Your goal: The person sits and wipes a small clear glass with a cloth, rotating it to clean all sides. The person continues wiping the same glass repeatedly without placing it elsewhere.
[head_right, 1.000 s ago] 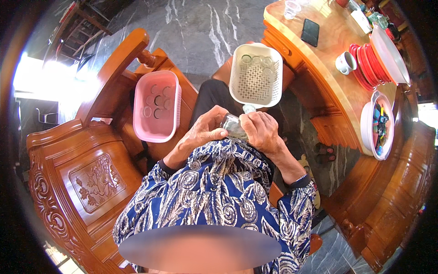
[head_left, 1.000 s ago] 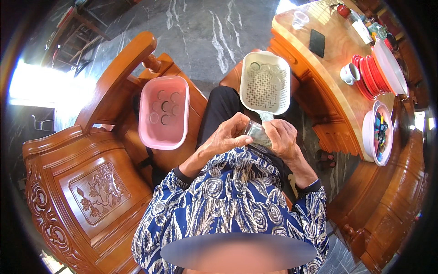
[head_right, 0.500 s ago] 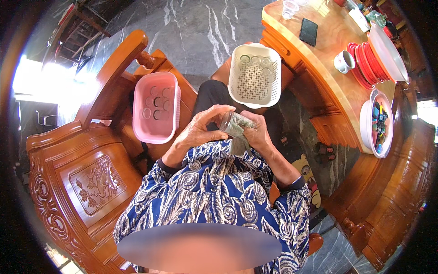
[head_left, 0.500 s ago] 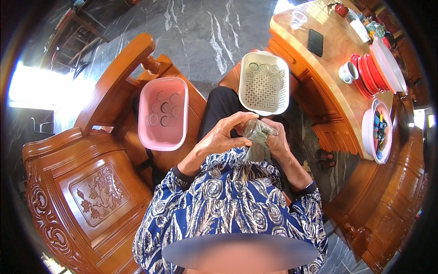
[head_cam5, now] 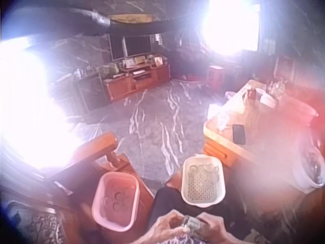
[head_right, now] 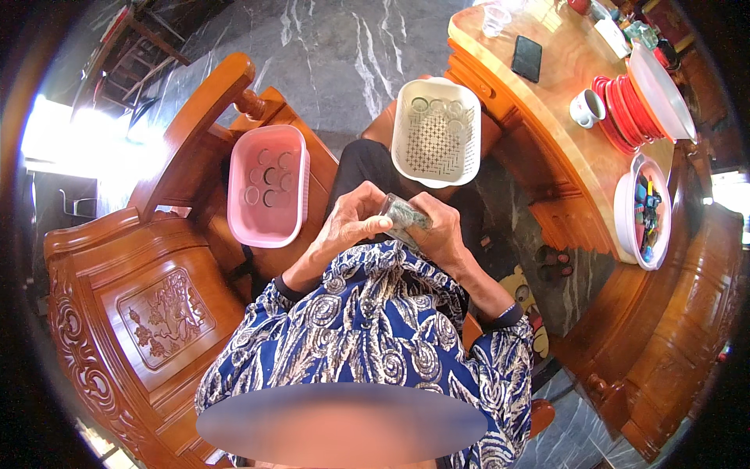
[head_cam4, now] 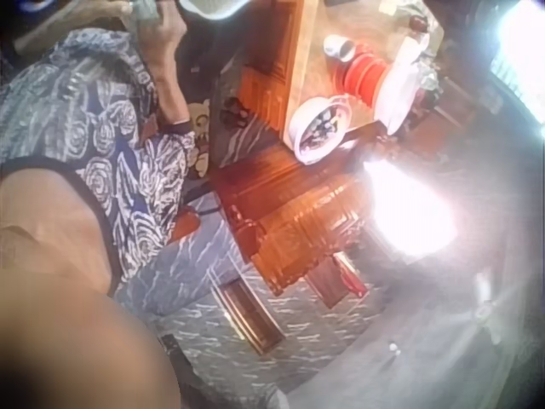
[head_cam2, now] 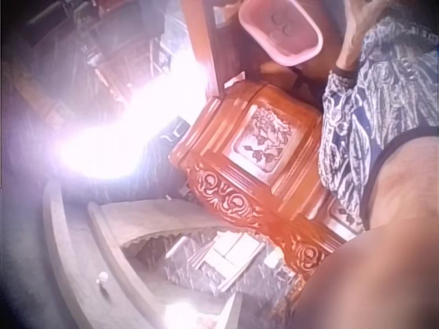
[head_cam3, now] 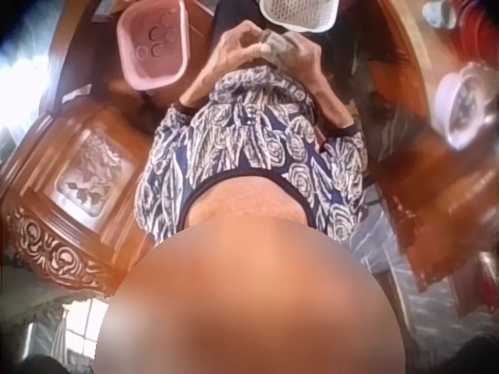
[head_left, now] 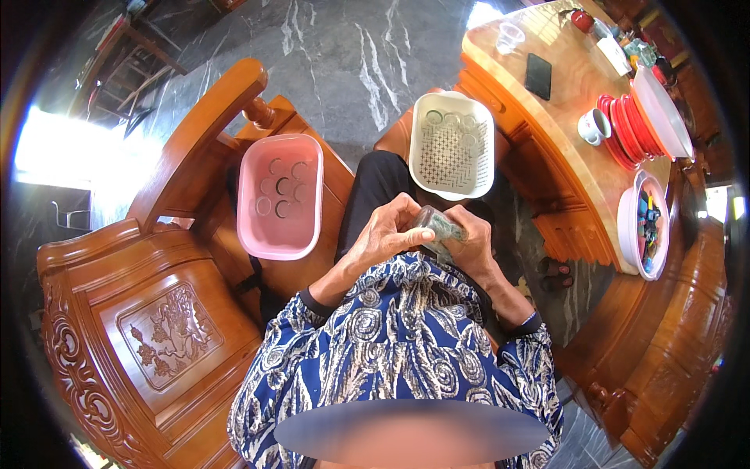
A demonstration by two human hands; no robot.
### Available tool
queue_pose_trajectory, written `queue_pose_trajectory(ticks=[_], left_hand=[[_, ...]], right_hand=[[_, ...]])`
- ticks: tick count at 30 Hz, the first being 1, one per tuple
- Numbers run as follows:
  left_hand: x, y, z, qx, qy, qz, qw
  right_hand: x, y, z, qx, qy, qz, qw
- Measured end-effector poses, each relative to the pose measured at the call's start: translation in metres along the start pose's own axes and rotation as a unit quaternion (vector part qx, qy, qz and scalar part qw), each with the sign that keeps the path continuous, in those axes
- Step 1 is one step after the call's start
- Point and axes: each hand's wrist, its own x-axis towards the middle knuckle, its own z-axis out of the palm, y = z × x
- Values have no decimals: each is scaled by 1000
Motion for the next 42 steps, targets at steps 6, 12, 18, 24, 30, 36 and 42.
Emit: queue_pose_trajectory(ticks=[6, 12, 18, 24, 30, 36, 42], left_hand=[[0, 6, -3, 65, -11, -59, 996], [-1, 4, 0, 63, -12, -32, 997], [4, 4, -3, 79, -38, 40, 995], [9, 10, -11, 184, -64, 142, 970], [9, 11, -15, 231, -107, 171, 952], [6, -1, -15, 112, -74, 105, 985], [1, 7, -14, 71, -79, -49, 993]], right_hand=[[6, 1, -11, -197, 28, -243, 949], [14, 2, -13, -213, 55, -272, 937], [6, 10, -3, -99, 41, -138, 985], [1, 16, 3, 155, -45, 89, 983], [5, 7, -1, 374, -152, 247, 881], [1, 17, -2, 65, -47, 70, 994], [5, 3, -13, -301, 42, -224, 926]])
